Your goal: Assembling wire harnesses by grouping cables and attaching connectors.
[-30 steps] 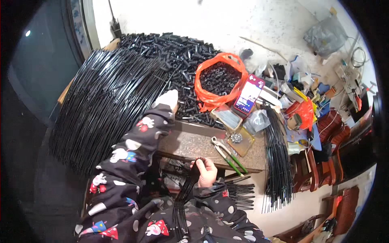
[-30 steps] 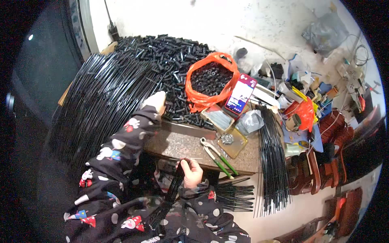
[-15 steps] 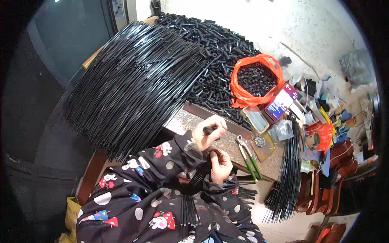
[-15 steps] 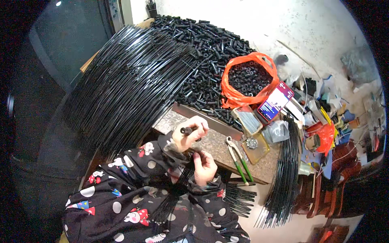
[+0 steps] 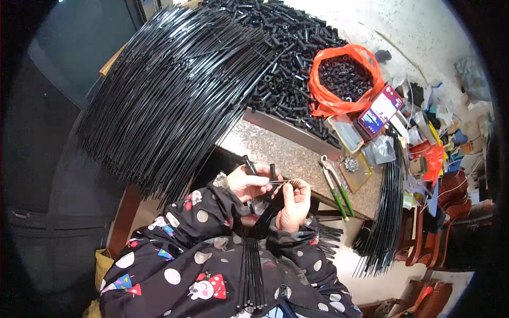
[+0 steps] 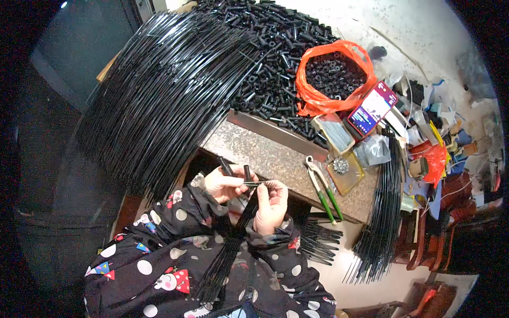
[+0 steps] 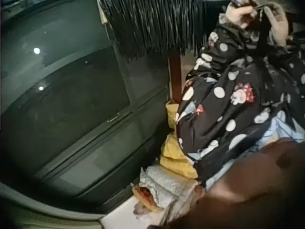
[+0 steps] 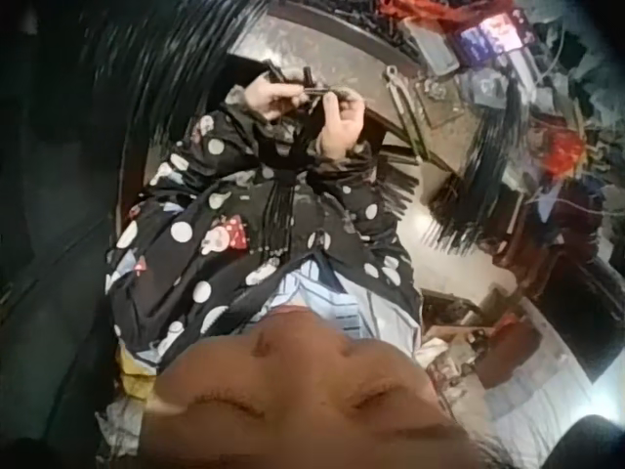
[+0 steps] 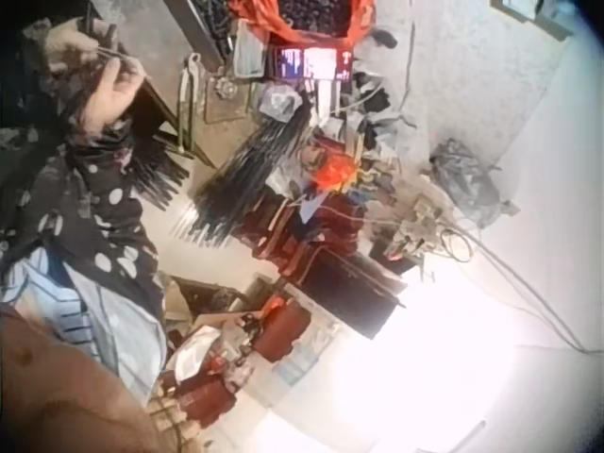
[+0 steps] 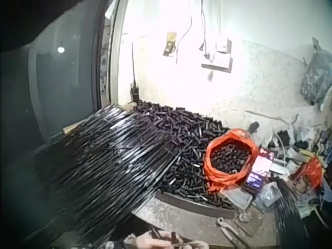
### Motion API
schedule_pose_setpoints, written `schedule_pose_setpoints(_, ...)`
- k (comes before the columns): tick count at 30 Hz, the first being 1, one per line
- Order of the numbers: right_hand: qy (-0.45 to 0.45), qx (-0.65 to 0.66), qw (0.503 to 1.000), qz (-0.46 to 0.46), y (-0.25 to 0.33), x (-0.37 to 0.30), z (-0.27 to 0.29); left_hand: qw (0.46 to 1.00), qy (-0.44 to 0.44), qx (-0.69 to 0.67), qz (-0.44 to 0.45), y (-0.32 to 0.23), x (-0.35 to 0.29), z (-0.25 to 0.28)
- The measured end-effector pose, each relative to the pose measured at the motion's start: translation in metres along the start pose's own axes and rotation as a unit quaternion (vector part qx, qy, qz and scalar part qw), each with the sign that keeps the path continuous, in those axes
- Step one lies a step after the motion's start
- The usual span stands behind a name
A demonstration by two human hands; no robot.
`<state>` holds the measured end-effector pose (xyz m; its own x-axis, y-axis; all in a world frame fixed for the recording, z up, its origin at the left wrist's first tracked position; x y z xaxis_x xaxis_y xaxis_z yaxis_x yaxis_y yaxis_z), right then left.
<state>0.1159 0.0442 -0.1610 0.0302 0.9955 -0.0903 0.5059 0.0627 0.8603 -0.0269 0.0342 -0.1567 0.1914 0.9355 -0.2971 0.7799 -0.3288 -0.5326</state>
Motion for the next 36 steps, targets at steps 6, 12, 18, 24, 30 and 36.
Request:
schedule_pose_setpoints(6,0.01,-0.005,1.0,-0.002,0.001,-0.007,-0.003,1.0,-0.005,0.007,0.012,0.0,0.003,-0.003)
schedule_pose_setpoints(12,0.006,0.002,1.0,0.013,0.002,-0.005,-0.006,0.997,0.021,0.069,-0.03,-0.001,0.003,-0.001)
schedule_pose_setpoints(18,0.025,0.009,0.999,-0.028,-0.002,-0.005,-0.002,0.999,0.002,0.028,-0.019,0.001,0.004,0.001)
schedule_pose_setpoints(24,0.028,0.024,0.999,-0.016,0.009,-0.006,-0.014,0.998,0.019,0.04,-0.036,0.002,0.005,0.006)
schedule_pose_setpoints(30,0.036,0.037,0.998,-0.045,-0.001,-0.005,-0.011,0.995,-0.002,0.064,-0.071,-0.002,-0.003,0.002)
schedule_pose_setpoints(36,0.018,-0.01,0.999,0.029,0.003,-0.005,-0.013,0.874,-0.06,0.374,-0.304,-0.006,-0.018,-0.026)
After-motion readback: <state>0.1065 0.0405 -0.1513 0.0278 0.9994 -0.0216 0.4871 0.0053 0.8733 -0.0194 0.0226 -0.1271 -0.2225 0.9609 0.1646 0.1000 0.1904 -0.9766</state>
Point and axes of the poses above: each hand's wrist, its own x-axis towards the middle knuckle, its own z-axis out of the back of the hand, y = z × x, the point moved 1 cm from there along x, towards the middle knuckle, and after that the axes turned 9 degrees about -y, right-handed, at the moved point
